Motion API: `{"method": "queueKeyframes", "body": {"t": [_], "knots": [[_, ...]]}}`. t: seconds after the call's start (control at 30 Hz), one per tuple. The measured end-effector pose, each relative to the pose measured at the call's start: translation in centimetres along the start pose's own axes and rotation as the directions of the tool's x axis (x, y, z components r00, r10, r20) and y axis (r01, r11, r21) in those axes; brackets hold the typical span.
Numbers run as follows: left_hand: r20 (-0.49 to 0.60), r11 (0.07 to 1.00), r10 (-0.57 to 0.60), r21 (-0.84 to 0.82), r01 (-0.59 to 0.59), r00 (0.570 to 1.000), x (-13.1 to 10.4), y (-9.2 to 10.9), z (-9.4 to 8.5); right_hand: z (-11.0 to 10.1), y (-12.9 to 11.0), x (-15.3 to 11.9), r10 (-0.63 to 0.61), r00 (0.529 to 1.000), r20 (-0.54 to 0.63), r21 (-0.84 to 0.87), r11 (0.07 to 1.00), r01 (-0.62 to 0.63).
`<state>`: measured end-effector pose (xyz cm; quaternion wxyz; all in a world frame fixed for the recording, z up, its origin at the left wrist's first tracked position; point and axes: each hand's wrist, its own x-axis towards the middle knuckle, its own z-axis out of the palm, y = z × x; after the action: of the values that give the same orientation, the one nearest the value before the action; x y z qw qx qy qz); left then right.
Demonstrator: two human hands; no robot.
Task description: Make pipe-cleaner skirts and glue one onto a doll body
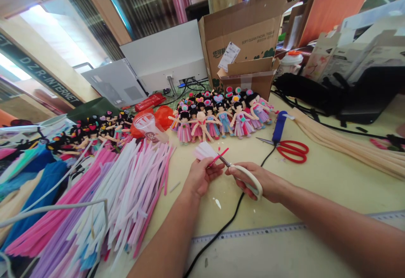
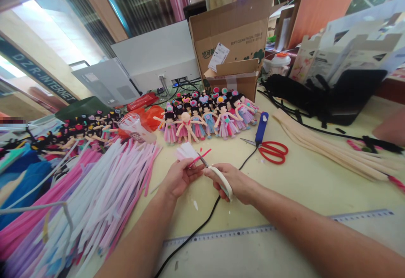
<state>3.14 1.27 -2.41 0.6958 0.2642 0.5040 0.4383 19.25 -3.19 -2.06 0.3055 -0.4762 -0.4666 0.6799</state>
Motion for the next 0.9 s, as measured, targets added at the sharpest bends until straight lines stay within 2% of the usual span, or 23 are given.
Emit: {"method": "queueKeyframes", "body": {"t": [0.2, 0.33, 0.5, 0.77, 0.9], "knots": [[0.001, 1.000, 0.000, -0.026, 0.000, 1.000, 0.1, 0.4, -0.2, -0.5, -0.7, -0.5, -0.051, 0.998, 0.022, -0.045, 0.998, 0.051], [-0.014, 0.994, 0.065, -0.089, -0.066, 0.998, 0.1, 1.0, -0.5, -1.3, -1.8, -1.5, -0.104, 0.993, 0.059, -0.106, 0.988, 0.110], [0.020, 0.980, 0.118, -0.165, -0.113, 0.993, -0.1, 1.3, -0.5, -1.7, -2.3, -1.8, -0.069, 0.990, 0.120, -0.177, 0.980, 0.090], [0.083, 0.986, 0.133, -0.111, -0.123, 0.988, -0.3, 0.9, -0.2, -1.3, -1.7, -1.1, -0.077, 0.992, 0.100, -0.132, 0.987, 0.090], [0.104, 0.986, 0.129, -0.124, -0.116, 0.986, -0.3, 0.8, -0.1, -1.3, -1.4, -1.0, -0.077, 0.994, 0.075, -0.174, 0.981, 0.089]]}}
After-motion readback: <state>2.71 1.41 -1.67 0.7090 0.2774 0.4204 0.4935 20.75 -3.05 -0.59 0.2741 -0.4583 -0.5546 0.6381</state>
